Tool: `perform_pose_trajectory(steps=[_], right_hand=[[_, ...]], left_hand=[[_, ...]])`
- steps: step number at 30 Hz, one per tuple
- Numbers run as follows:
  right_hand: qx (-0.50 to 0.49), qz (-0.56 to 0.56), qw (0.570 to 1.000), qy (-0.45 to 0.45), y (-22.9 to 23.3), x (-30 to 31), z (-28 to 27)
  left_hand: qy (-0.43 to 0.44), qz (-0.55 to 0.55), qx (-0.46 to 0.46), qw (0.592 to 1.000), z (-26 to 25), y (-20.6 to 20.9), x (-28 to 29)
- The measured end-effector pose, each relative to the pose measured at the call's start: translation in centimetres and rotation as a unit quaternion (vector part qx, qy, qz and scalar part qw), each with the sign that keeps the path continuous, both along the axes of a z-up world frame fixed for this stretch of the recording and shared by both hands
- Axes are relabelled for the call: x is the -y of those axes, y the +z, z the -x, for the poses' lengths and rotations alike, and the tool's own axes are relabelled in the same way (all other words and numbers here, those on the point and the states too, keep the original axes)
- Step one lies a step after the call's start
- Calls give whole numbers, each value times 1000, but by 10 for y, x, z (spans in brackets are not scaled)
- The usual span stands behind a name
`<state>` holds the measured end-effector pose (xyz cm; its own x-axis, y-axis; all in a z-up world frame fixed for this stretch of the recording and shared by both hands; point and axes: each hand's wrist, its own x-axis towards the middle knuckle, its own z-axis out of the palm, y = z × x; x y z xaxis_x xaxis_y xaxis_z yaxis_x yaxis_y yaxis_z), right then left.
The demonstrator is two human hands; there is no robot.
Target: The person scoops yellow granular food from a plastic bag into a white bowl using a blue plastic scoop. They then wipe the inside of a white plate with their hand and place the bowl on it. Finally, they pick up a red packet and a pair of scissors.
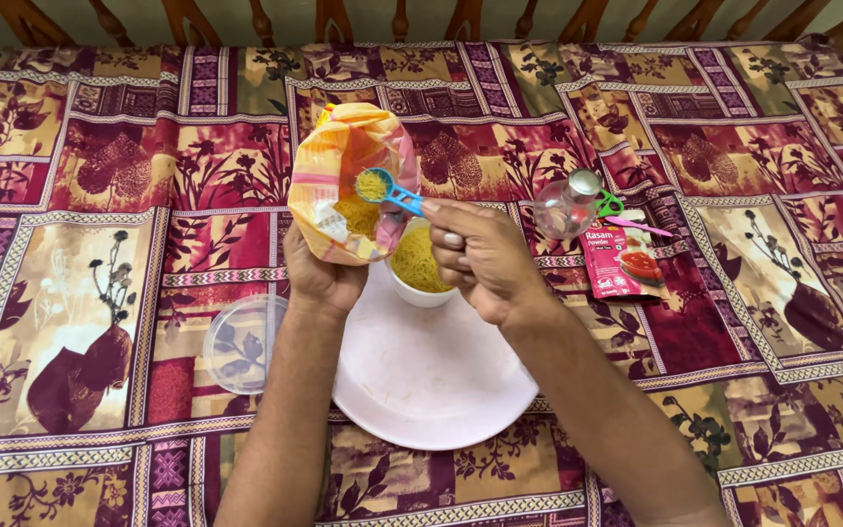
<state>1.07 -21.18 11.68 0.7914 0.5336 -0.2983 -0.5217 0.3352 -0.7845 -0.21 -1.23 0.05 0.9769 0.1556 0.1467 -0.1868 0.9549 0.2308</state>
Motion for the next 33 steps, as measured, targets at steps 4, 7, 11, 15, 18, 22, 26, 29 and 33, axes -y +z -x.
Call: perform_pose_trajectory(steps=[4, 7, 11, 15, 18, 22, 26, 29, 33], right_hand=[[30, 13, 999, -17, 0, 24, 2], [90, 95, 991, -40, -4, 45, 6], [464, 322, 823, -54, -20, 59, 18], [751, 515, 413, 13, -26, 56, 23], [705, 523, 479, 6, -17, 56, 25], [717, 395, 569, -82, 7, 52, 33], [752, 345, 556, -82, 19, 19, 35], [744, 442, 498, -56, 20, -10, 28], [718, 474, 507, -42, 16, -31, 19]], left_hand=[[-5, -20, -19, 1000, 2, 6, 0], [15, -2, -8, 1000, 0, 7, -2], [26, 13, -5, 1000, -2, 0, -6], [29, 34, -4, 999, -2, -8, -7], [26, 39, -5, 999, -4, -12, -8], [34, 29, -13, 999, -5, -14, -8], [19, 4, 19, 1000, -3, -13, -6], [22, -2, 8, 1000, -2, -8, -6], [16, -7, -2, 1000, -2, -1, -6]])
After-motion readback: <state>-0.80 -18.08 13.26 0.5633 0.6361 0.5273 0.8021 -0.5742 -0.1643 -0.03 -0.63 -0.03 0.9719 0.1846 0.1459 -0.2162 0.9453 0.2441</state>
